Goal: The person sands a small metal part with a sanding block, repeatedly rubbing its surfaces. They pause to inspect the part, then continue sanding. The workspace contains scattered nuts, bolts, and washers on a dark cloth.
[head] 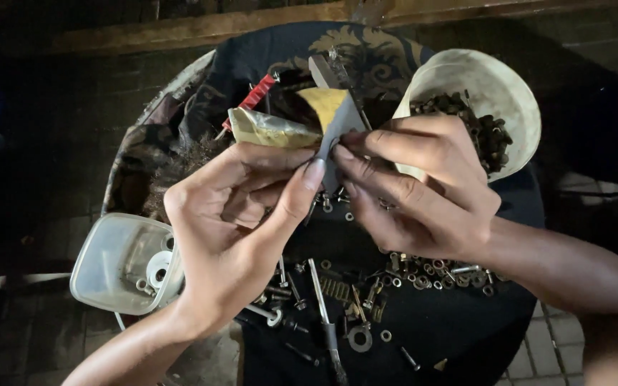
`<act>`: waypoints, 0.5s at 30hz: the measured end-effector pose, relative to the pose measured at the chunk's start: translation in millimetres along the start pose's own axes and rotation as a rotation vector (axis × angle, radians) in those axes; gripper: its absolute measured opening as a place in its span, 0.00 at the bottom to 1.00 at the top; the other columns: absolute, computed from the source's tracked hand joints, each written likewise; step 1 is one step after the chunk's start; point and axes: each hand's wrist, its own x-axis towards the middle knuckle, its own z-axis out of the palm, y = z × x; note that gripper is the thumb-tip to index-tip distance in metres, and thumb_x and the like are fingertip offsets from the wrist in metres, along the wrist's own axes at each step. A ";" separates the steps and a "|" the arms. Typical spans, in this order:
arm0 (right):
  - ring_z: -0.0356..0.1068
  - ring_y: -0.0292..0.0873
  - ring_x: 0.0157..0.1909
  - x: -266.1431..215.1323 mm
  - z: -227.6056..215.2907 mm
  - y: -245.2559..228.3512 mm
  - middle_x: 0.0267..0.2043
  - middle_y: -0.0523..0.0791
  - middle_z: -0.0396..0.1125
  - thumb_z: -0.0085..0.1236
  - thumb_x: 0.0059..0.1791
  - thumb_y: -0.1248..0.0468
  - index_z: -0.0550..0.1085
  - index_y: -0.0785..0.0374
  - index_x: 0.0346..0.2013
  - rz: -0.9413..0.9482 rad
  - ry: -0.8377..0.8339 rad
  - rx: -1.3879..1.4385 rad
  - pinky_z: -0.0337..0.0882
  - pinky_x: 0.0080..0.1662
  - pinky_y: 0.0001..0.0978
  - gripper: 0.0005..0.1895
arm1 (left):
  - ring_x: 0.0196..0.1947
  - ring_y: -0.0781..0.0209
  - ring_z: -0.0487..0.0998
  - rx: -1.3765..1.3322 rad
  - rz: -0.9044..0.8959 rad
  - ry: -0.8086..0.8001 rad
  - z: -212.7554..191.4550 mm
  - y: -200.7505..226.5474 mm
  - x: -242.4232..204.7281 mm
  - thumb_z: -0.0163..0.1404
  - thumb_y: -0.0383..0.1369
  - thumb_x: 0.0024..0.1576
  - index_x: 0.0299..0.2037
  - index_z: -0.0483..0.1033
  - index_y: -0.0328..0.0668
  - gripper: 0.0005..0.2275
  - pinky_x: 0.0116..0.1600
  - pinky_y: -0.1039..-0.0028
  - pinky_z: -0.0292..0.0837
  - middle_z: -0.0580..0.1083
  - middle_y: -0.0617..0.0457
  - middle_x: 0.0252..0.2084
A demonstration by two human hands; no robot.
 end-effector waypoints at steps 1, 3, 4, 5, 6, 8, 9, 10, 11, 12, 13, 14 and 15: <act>0.72 0.55 0.41 4.3 -0.1 -0.1 0.41 0.58 0.72 0.64 0.50 0.72 0.79 0.75 0.42 -0.021 0.002 -0.043 0.74 0.42 0.40 0.08 | 0.44 0.58 0.85 -0.017 -0.017 0.016 0.1 0.3 0.4 0.55 0.24 0.59 0.45 0.78 0.27 0.07 0.52 0.77 0.86 0.81 0.42 0.43; 0.72 0.55 0.41 -0.6 1.3 5.4 0.41 0.58 0.72 0.65 0.49 0.72 0.78 0.75 0.39 -0.036 0.018 -0.055 0.75 0.43 0.41 0.07 | 0.44 0.57 0.86 -0.041 -0.013 0.006 0.4 -1.5 -1.6 0.55 0.24 0.59 0.45 0.77 0.27 0.07 0.51 0.77 0.87 0.81 0.41 0.43; 0.71 0.55 0.41 -3.1 2.5 8.6 0.41 0.58 0.72 0.65 0.48 0.72 0.78 0.74 0.37 -0.052 0.034 -0.065 0.75 0.44 0.41 0.07 | 0.44 0.56 0.86 -0.064 -0.010 -0.002 0.4 -2.5 -2.3 0.55 0.24 0.59 0.45 0.77 0.27 0.07 0.50 0.77 0.87 0.81 0.40 0.44; 0.71 0.55 0.41 0.5 -1.1 2.5 0.41 0.58 0.72 0.65 0.48 0.72 0.78 0.74 0.37 -0.051 0.037 -0.066 0.75 0.44 0.41 0.07 | 0.44 0.56 0.86 -0.062 -0.009 -0.004 0.6 -1.0 -3.3 0.55 0.24 0.59 0.45 0.77 0.27 0.07 0.50 0.77 0.87 0.81 0.40 0.44; 0.70 0.53 0.42 4.7 -5.1 -2.2 0.41 0.55 0.73 0.64 0.50 0.70 0.80 0.72 0.38 -0.074 -0.009 -0.078 0.76 0.43 0.43 0.06 | 0.42 0.57 0.86 -0.031 0.003 0.004 1.3 0.2 -3.6 0.55 0.24 0.59 0.43 0.77 0.28 0.06 0.48 0.78 0.86 0.81 0.41 0.42; 0.70 0.52 0.43 6.1 -6.8 -1.6 0.42 0.52 0.73 0.64 0.51 0.68 0.82 0.69 0.38 -0.098 -0.051 -0.091 0.76 0.43 0.44 0.06 | 0.39 0.59 0.85 0.003 0.018 0.011 2.3 0.3 -4.9 0.55 0.24 0.59 0.42 0.78 0.28 0.05 0.46 0.79 0.85 0.81 0.42 0.40; 0.68 0.52 0.44 3.1 -4.3 3.9 0.41 0.52 0.74 0.65 0.50 0.68 0.82 0.70 0.38 -0.117 0.002 -0.127 0.74 0.43 0.42 0.06 | 0.41 0.59 0.85 -0.042 0.004 0.014 2.6 -1.1 -5.8 0.55 0.23 0.59 0.42 0.77 0.28 0.05 0.48 0.78 0.85 0.81 0.42 0.40; 0.67 0.52 0.46 -0.4 -2.4 8.4 0.39 0.52 0.75 0.67 0.49 0.68 0.82 0.70 0.37 -0.133 0.053 -0.162 0.71 0.43 0.41 0.06 | 0.42 0.60 0.84 -0.088 -0.015 0.017 3.2 -2.3 -7.4 0.55 0.22 0.59 0.41 0.76 0.27 0.04 0.51 0.78 0.84 0.80 0.42 0.40; 0.67 0.52 0.46 -2.0 -1.4 5.1 0.39 0.52 0.75 0.67 0.49 0.68 0.82 0.70 0.37 -0.130 0.054 -0.161 0.71 0.43 0.41 0.06 | 0.42 0.60 0.84 -0.086 -0.017 0.016 2.7 -1.7 -7.9 0.55 0.22 0.59 0.41 0.76 0.27 0.04 0.51 0.78 0.84 0.80 0.42 0.40; 0.68 0.52 0.46 -2.5 -0.8 3.9 0.40 0.53 0.75 0.67 0.49 0.69 0.82 0.70 0.37 -0.114 0.054 -0.148 0.72 0.43 0.41 0.06 | 0.41 0.61 0.84 -0.071 -0.004 0.011 2.6 -1.7 -7.3 0.55 0.23 0.59 0.41 0.76 0.28 0.04 0.49 0.78 0.85 0.80 0.43 0.40; 0.68 0.52 0.46 -2.9 -0.1 2.8 0.41 0.54 0.75 0.68 0.48 0.70 0.81 0.71 0.37 -0.098 0.053 -0.134 0.73 0.43 0.41 0.05 | 0.40 0.62 0.84 -0.057 0.008 0.006 2.5 -1.7 -6.7 0.55 0.23 0.60 0.41 0.76 0.29 0.04 0.48 0.79 0.85 0.80 0.44 0.39; 0.68 0.52 0.46 4.6 -3.6 0.7 0.41 0.54 0.75 0.68 0.48 0.70 0.81 0.71 0.37 -0.100 0.053 -0.133 0.73 0.43 0.41 0.05 | 0.40 0.62 0.84 -0.057 0.009 0.008 2.8 -1.6 -6.6 0.55 0.23 0.60 0.41 0.76 0.29 0.04 0.48 0.79 0.85 0.80 0.44 0.39; 0.69 0.52 0.44 11.8 -7.2 -1.2 0.40 0.55 0.75 0.67 0.49 0.71 0.81 0.72 0.37 -0.108 0.008 -0.109 0.74 0.42 0.39 0.05 | 0.39 0.60 0.84 -0.023 0.044 -0.004 3.2 -1.6 -6.5 0.55 0.21 0.59 0.40 0.76 0.27 0.04 0.47 0.80 0.85 0.80 0.41 0.40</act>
